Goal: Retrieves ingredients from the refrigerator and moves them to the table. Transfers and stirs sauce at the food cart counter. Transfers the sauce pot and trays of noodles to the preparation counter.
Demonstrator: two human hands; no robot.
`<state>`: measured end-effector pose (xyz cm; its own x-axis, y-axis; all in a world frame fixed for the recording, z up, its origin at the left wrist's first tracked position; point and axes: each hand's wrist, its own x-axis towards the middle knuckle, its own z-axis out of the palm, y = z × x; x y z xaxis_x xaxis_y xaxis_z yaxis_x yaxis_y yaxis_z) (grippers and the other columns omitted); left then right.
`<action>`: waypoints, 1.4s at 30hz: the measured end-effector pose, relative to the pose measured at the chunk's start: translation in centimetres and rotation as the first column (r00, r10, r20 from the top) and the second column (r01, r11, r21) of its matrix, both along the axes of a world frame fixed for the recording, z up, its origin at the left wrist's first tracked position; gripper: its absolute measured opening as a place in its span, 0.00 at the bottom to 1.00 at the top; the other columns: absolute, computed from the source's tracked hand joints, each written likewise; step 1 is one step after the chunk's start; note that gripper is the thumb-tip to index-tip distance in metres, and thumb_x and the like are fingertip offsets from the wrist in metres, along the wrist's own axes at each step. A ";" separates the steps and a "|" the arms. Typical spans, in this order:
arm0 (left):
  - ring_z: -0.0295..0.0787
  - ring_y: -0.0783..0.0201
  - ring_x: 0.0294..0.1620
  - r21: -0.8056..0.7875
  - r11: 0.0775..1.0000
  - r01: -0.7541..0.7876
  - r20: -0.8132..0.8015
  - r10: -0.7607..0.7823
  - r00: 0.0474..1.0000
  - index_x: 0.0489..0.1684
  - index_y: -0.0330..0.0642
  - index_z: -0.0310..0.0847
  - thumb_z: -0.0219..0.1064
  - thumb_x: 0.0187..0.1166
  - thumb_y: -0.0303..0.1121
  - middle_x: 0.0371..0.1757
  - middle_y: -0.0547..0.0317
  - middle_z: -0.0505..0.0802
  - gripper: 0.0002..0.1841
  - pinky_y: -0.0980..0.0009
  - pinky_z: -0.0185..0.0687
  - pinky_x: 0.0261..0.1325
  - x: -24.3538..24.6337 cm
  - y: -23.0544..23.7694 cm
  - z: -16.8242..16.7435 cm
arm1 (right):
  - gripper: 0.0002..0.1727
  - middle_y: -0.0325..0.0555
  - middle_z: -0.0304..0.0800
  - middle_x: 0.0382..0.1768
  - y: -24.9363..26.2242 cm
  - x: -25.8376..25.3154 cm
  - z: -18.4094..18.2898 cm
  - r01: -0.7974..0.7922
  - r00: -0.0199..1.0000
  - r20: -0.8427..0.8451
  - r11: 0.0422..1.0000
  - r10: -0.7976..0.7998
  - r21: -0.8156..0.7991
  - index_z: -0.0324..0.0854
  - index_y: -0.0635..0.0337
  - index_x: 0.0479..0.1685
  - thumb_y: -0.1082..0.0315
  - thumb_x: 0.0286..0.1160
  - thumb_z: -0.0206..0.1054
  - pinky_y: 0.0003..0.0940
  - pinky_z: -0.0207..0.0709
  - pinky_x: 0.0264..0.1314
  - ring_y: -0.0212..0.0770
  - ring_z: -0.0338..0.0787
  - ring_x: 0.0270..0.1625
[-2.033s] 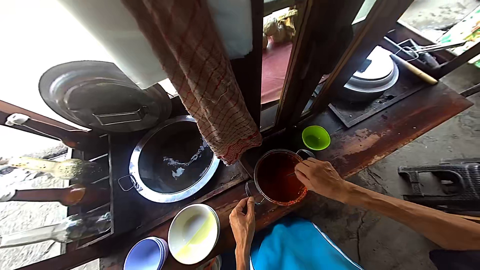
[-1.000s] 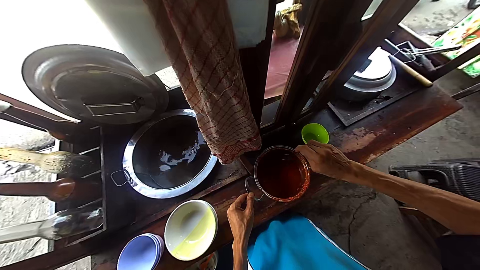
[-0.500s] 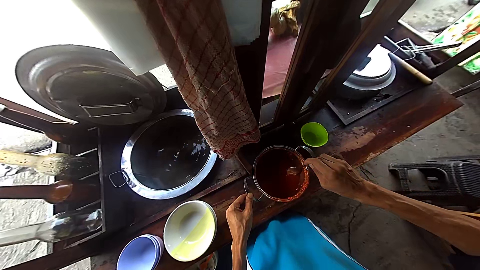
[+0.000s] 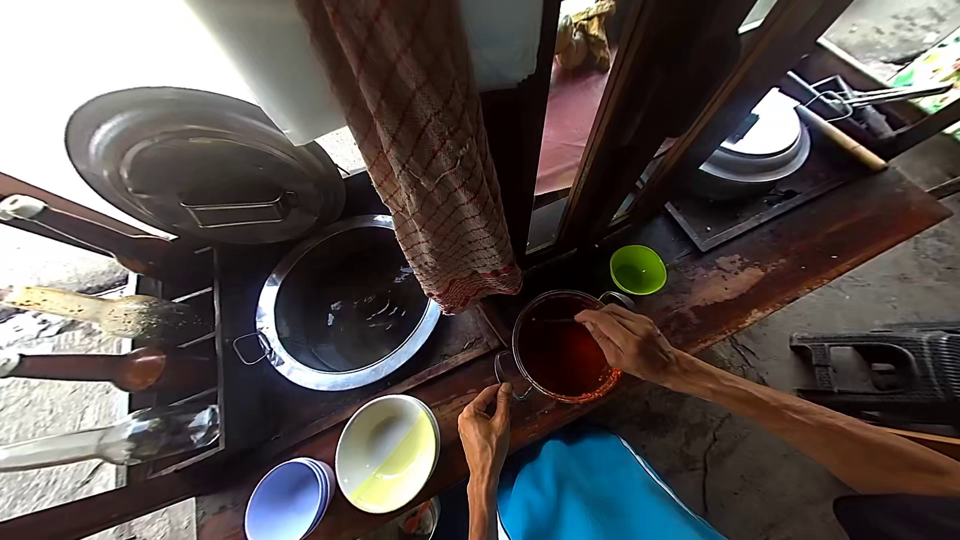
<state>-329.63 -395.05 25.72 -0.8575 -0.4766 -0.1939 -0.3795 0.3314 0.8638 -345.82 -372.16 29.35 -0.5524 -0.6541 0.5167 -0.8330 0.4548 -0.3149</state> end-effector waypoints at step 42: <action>0.86 0.79 0.23 0.061 0.998 -0.011 -0.015 0.012 1.000 0.38 0.41 0.92 0.67 0.81 0.37 0.25 0.68 0.92 0.11 0.79 0.82 0.30 -0.3 0.2 0.7 | 0.15 0.51 0.92 0.29 4.7 2.5 4.7 0.191 0.981 -0.020 0.967 -0.190 0.169 0.89 0.65 0.50 0.70 0.85 0.55 0.34 0.83 0.33 0.48 0.90 0.29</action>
